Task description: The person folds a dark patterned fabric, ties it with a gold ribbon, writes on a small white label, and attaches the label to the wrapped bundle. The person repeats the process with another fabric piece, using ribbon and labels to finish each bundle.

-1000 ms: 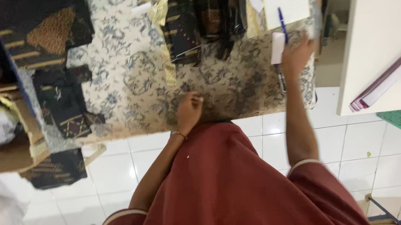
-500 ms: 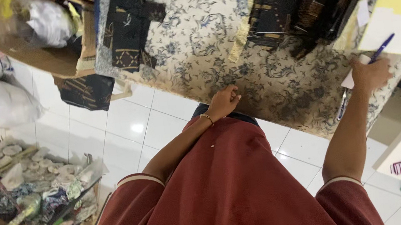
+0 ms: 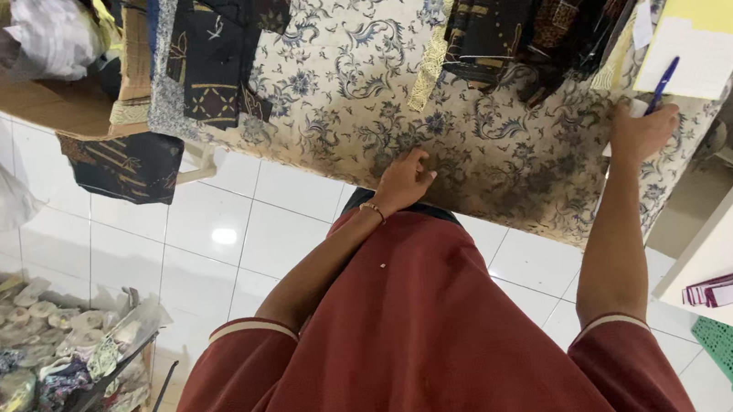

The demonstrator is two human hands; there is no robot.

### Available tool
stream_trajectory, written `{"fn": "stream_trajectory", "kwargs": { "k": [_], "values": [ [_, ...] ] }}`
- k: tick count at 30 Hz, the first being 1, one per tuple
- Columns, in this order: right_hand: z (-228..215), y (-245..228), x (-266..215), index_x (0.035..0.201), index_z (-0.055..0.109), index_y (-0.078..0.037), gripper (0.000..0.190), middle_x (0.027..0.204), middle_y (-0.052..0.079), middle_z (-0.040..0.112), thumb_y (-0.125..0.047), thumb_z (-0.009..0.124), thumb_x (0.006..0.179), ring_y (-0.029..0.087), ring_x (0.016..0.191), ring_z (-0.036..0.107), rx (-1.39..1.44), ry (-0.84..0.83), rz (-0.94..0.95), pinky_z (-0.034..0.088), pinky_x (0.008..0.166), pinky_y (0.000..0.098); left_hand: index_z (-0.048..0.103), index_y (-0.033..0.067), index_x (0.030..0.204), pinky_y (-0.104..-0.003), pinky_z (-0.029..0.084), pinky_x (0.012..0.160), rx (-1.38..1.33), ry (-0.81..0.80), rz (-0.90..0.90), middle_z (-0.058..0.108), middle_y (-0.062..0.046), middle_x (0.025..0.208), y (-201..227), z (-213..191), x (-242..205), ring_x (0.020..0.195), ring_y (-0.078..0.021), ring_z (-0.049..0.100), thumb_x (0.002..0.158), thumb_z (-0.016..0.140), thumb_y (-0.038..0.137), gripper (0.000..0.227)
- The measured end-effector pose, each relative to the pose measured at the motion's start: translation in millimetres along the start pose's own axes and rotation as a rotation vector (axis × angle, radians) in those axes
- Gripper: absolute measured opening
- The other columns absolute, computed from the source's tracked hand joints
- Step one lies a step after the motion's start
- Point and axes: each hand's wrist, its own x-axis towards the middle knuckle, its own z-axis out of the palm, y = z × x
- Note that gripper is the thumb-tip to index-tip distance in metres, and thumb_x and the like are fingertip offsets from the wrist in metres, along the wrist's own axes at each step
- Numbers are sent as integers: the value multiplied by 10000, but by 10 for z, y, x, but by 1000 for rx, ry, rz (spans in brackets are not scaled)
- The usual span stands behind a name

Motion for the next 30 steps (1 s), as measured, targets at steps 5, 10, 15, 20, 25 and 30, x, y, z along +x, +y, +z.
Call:
{"fn": "stream_trajectory", "kwargs": {
  "k": [5, 10, 15, 20, 25, 30],
  "values": [
    [-6, 5, 66, 1284, 448, 67, 776, 1177, 258, 566, -332, 908, 804, 415, 1111, 567, -40, -104, 55, 473, 976, 547, 538, 101, 1317, -464, 549, 806, 115, -49, -31, 658, -129, 1009, 107, -33, 48, 929, -296, 667, 907, 714, 448, 566],
    [44, 92, 176, 1105, 588, 100, 710, 1113, 261, 597, -409, 944, 761, 430, 1038, 583, -90, -36, -44, 475, 929, 527, 536, 104, 1293, -501, 511, 884, 150, -29, 45, 616, -152, 1125, 93, -18, 91, 1049, -343, 615, 824, 764, 559, 692],
    [193, 230, 118, 1143, 659, 38, 657, 1112, 250, 617, -432, 900, 753, 449, 1070, 576, -37, 34, -58, 447, 951, 538, 511, 119, 1339, -501, 502, 947, 209, -135, -22, 623, -156, 1162, 70, 2, 169, 1102, -324, 620, 822, 741, 641, 770],
    [286, 287, 36, 1145, 637, 66, 647, 1221, 284, 537, -460, 848, 833, 486, 1134, 484, -22, 15, -38, 357, 909, 668, 502, 107, 1330, -501, 509, 942, 208, -155, -26, 570, -170, 1277, 72, -23, 185, 1125, -306, 623, 810, 735, 664, 796],
    [359, 187, 48, 1263, 557, 26, 662, 1265, 227, 514, -532, 688, 931, 415, 1193, 462, -195, -71, 84, 330, 1002, 601, 475, 102, 1373, -476, 523, 932, 203, -203, -68, 558, -160, 1280, 164, -72, 190, 1116, -305, 626, 805, 731, 647, 829],
    [401, 99, -11, 1455, 364, 83, 840, 1324, 264, 479, -587, 634, 1025, 425, 1178, 457, -325, 57, 17, 358, 934, 599, 477, 96, 1416, -453, 538, 890, 162, -225, -109, 644, -154, 1203, 67, -164, 110, 1052, -299, 656, 856, 678, 623, 794]
  ]
}}
